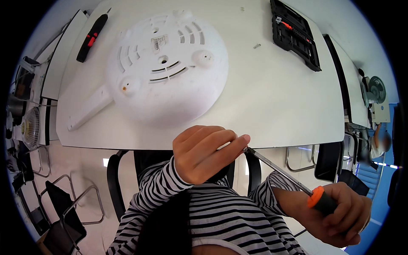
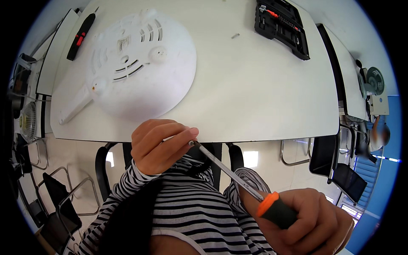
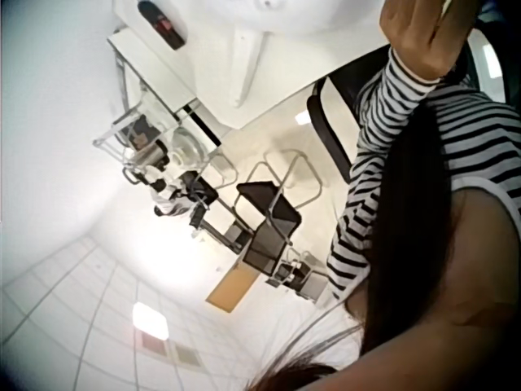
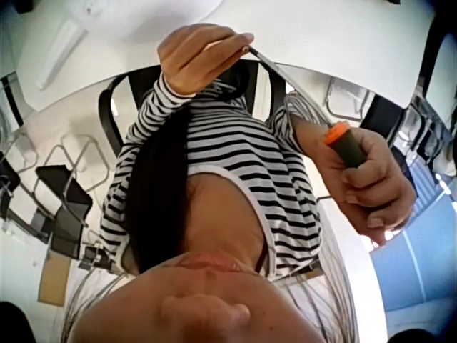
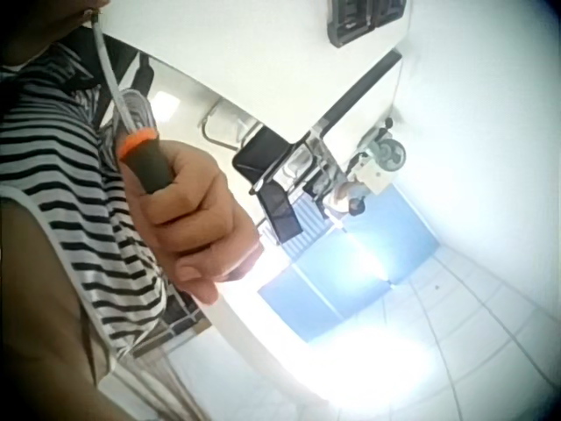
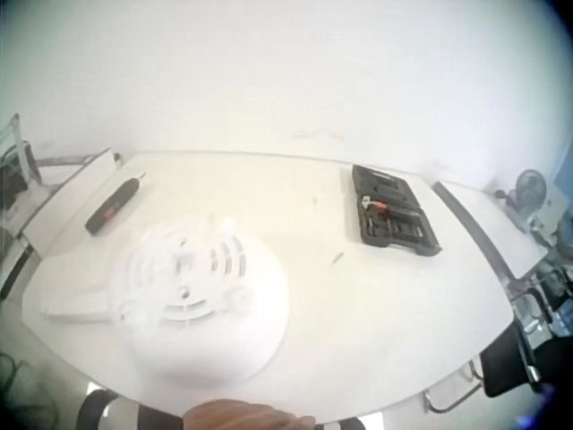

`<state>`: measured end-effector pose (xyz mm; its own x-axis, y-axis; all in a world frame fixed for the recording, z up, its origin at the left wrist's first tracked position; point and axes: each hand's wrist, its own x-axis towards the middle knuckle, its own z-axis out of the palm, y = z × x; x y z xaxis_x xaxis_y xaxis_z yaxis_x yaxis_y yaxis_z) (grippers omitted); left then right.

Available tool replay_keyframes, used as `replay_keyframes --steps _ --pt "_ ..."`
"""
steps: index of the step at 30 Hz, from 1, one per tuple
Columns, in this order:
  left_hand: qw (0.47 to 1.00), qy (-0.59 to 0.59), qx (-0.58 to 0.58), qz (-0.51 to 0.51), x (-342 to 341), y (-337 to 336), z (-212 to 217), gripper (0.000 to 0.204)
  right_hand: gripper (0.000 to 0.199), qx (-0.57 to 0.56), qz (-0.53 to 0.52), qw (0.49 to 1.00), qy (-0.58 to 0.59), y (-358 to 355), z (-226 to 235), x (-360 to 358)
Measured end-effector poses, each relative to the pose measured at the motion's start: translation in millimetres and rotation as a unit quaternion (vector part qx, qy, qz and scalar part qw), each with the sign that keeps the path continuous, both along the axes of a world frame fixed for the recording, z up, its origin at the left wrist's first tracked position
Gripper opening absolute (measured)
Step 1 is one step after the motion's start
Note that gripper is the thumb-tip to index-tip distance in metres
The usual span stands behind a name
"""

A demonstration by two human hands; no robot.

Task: The person uses a screwdriver to tighten screws on the base of a white electric fan. They rotate the fan to access different screw locations and continue securing the base throughout the clip.

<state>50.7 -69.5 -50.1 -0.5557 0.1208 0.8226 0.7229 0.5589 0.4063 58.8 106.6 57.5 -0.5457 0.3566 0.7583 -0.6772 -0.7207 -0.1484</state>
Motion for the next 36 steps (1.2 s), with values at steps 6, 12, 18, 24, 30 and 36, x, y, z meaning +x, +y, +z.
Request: replay_keyframes --steps 6,12,18,24,30,36 --pt "1.000 0.019 0.004 0.015 0.1 0.4 -6.0 0.028 0.020 0.010 -0.029 1.000 0.002 -6.2 -1.2 1.9" --pt "1.000 -0.012 0.012 0.021 3.3 -2.5 -3.6 0.036 0.020 0.012 -0.012 1.000 -0.002 -8.4 -0.9 1.6" --pt "0.999 -0.022 0.011 0.036 3.0 -5.1 -6.3 0.030 0.019 0.018 -0.022 1.000 -0.013 -12.0 -0.9 2.1" --pt "0.999 0.000 -0.003 0.036 0.9 -9.0 -8.6 0.030 0.019 0.016 -0.016 1.000 -0.019 -15.8 -3.3 -0.4" --pt "0.999 0.001 -0.007 0.032 0.2 -10.5 -9.6 0.028 0.017 0.033 -0.001 0.999 -0.021 -18.9 -4.5 -2.7" --pt "0.994 0.086 -0.021 0.067 0.7 -9.2 -8.4 0.020 0.016 0.043 0.025 0.997 -0.066 -18.1 -5.4 -7.0"
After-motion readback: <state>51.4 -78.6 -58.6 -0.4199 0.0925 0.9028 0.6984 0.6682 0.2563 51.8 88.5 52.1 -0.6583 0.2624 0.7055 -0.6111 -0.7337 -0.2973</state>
